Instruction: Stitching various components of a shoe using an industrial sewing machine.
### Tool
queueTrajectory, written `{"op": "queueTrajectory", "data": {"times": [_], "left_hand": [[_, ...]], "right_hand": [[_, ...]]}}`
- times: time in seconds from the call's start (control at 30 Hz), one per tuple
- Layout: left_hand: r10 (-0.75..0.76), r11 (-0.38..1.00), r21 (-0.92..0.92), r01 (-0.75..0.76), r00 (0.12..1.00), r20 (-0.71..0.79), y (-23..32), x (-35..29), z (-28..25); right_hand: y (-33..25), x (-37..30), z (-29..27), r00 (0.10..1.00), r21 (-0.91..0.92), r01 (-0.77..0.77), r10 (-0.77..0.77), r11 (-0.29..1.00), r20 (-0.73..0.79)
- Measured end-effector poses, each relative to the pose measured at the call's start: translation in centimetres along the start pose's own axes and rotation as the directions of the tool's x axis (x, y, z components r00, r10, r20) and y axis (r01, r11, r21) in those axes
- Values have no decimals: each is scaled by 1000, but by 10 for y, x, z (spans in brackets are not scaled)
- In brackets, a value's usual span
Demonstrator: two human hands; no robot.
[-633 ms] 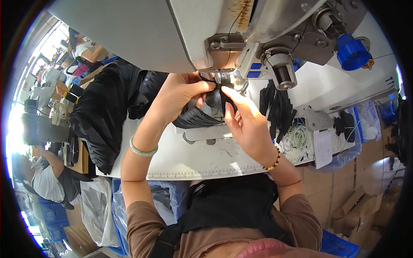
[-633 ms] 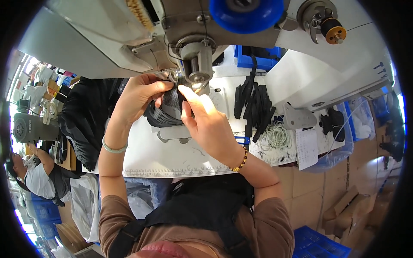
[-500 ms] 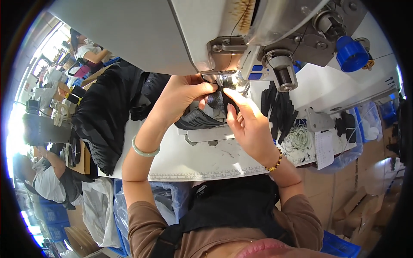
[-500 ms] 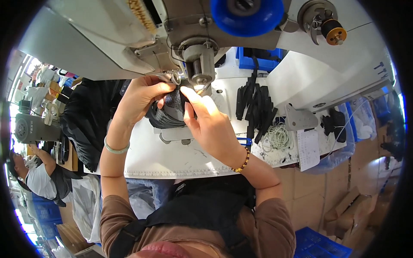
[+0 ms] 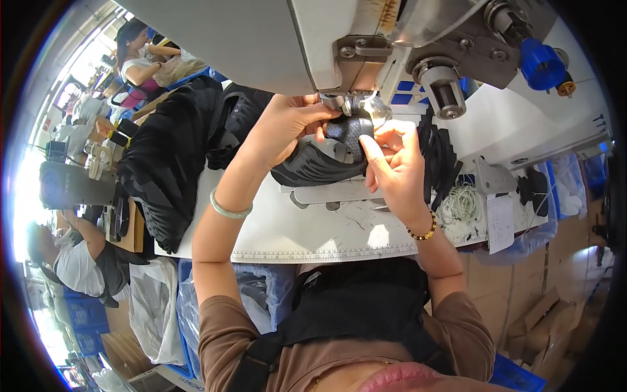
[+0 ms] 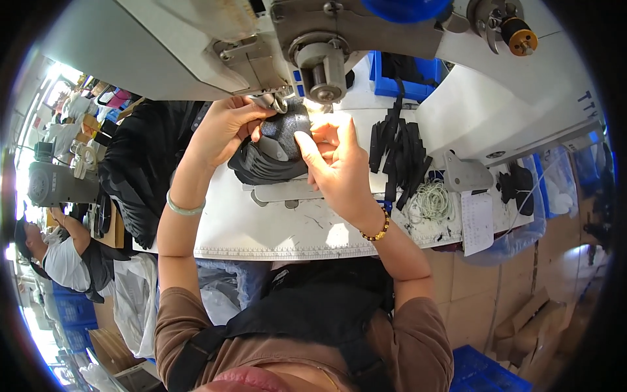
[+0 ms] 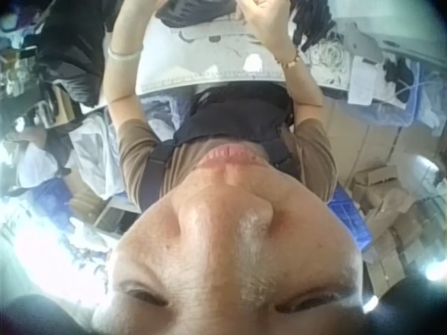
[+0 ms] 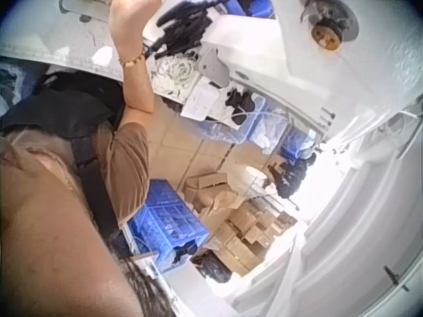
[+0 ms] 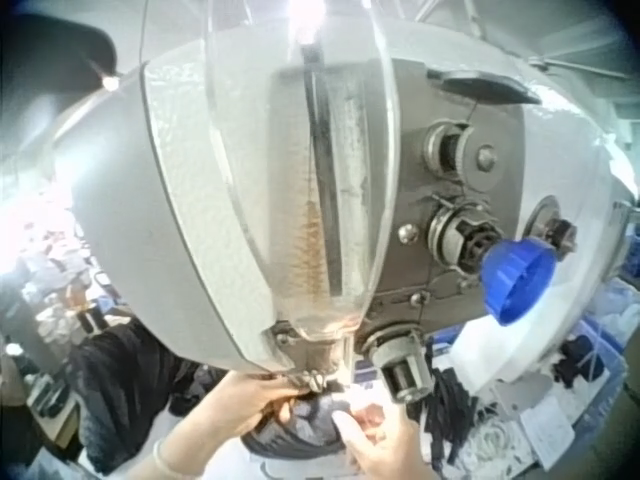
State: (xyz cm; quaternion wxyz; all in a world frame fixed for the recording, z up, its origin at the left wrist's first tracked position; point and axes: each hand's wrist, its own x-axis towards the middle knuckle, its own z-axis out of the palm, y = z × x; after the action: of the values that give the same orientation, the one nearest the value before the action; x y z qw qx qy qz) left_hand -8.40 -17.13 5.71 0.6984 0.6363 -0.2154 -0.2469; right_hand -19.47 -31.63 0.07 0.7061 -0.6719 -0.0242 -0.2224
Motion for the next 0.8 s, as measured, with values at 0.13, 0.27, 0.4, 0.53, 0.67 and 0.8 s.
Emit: {"op": "queueTrajectory", "data": {"times": [0.13,0.27,0.4,0.53,0.67,0.8], "left_hand": [[-17,998,-66,18,1000,5,3,5,-3],[-33,995,-89,34,999,11,3,5,-4],[-55,999,0,55,999,-2,2,1,-4],[-81,997,7,81,997,16,-1,-2,-2],[-93,995,-42,92,996,-9,1,-3,0],[-92,995,-35,92,996,11,-5,3,-6]], "right_hand": [[2,0,0,999,45,55,-54,998,-6],[6,1,-3,997,60,78,-79,995,9],[9,-2,-4,990,108,135,-137,985,14],[12,-2,-9,983,86,162,-168,983,68],[11,-1,-12,976,-9,202,-201,979,79],[16,-1,-12,982,16,188,-189,982,32]]}}
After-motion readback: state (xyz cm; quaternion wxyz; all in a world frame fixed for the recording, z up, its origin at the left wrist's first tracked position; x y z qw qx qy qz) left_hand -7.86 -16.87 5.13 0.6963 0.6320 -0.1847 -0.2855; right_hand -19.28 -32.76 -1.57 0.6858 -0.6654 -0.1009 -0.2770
